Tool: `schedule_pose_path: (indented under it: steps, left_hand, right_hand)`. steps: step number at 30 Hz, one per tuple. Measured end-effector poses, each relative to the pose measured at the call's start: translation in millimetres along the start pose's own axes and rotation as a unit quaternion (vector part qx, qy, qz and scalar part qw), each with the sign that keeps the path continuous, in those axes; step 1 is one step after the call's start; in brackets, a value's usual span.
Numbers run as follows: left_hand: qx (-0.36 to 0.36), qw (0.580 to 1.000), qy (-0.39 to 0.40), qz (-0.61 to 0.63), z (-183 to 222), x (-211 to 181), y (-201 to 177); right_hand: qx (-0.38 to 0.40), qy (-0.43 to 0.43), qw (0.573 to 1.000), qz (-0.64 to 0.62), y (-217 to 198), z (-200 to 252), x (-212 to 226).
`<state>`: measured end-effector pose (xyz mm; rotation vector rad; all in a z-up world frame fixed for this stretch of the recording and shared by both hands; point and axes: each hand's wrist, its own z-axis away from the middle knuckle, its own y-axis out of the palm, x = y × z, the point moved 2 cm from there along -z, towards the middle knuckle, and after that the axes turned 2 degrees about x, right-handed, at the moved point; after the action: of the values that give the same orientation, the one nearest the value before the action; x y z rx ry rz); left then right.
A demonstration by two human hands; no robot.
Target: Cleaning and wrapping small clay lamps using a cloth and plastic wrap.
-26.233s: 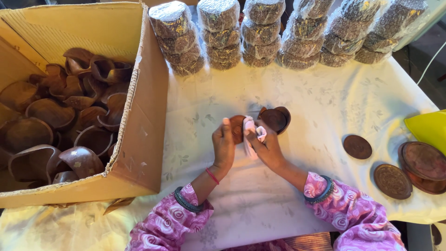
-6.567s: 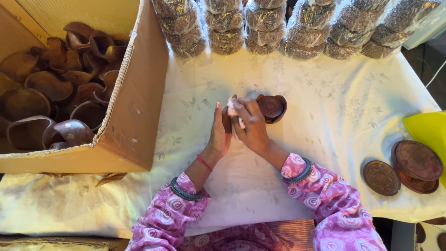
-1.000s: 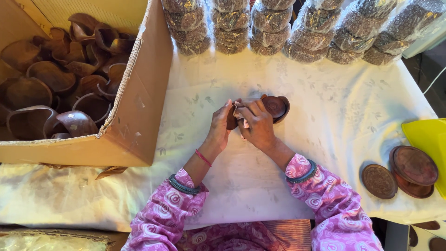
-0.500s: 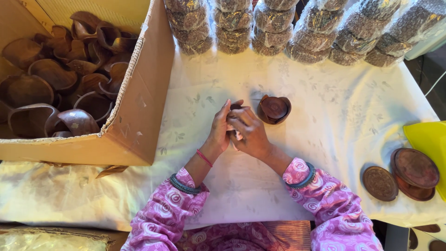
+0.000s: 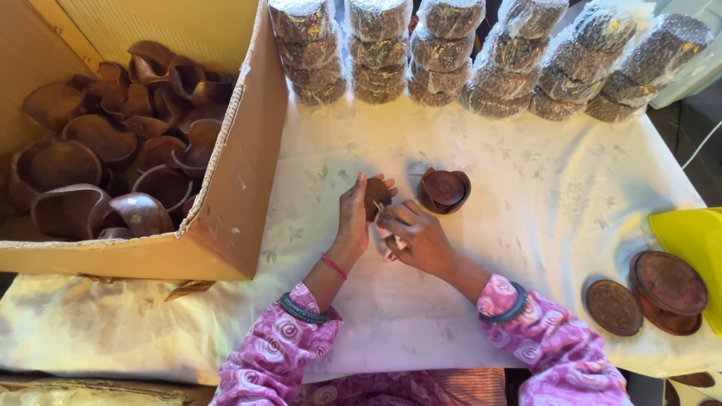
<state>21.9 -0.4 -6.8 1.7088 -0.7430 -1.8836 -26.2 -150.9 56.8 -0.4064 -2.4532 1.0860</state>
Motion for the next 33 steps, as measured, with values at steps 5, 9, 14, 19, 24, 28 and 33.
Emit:
schedule_pose_path:
  steps: [5,9,14,19,24,28,33]
  left_hand:
    - [-0.061,0.992,0.062,-0.096,-14.1,15.5,-20.6]
    - [-0.101,0.966,0.079,-0.225,-23.4,14.8,-14.7]
    - [-0.053,0.927,0.162,-0.334,-54.4,8.9,23.5]
    - [0.019,0.896,0.172,-0.410,-89.1,16.0,60.8]
    - [0.043,0.850,0.194,-0.488,-95.4,35.9,63.6]
    - [0.047,0.789,0.258,-0.556,-82.3,32.8,69.6]
    - [0.063,0.791,0.261,-0.550,-76.4,36.0,69.8]
  right_hand:
    - [0.067,0.065,0.996,0.001,-19.3,33.5,-17.5]
    - [0.022,0.137,0.986,-0.091,-25.6,61.0,-37.6]
    - [0.036,0.172,0.979,-0.108,-24.2,59.5,-37.0]
    - [0.050,0.141,0.986,-0.074,-23.5,60.6,-40.2]
    - [0.069,0.162,0.979,-0.098,-27.0,57.9,-42.1]
    - [0.085,0.165,0.978,-0.098,-23.9,58.4,-44.3]
    - [0.091,0.176,0.974,-0.108,-24.8,57.9,-44.7]
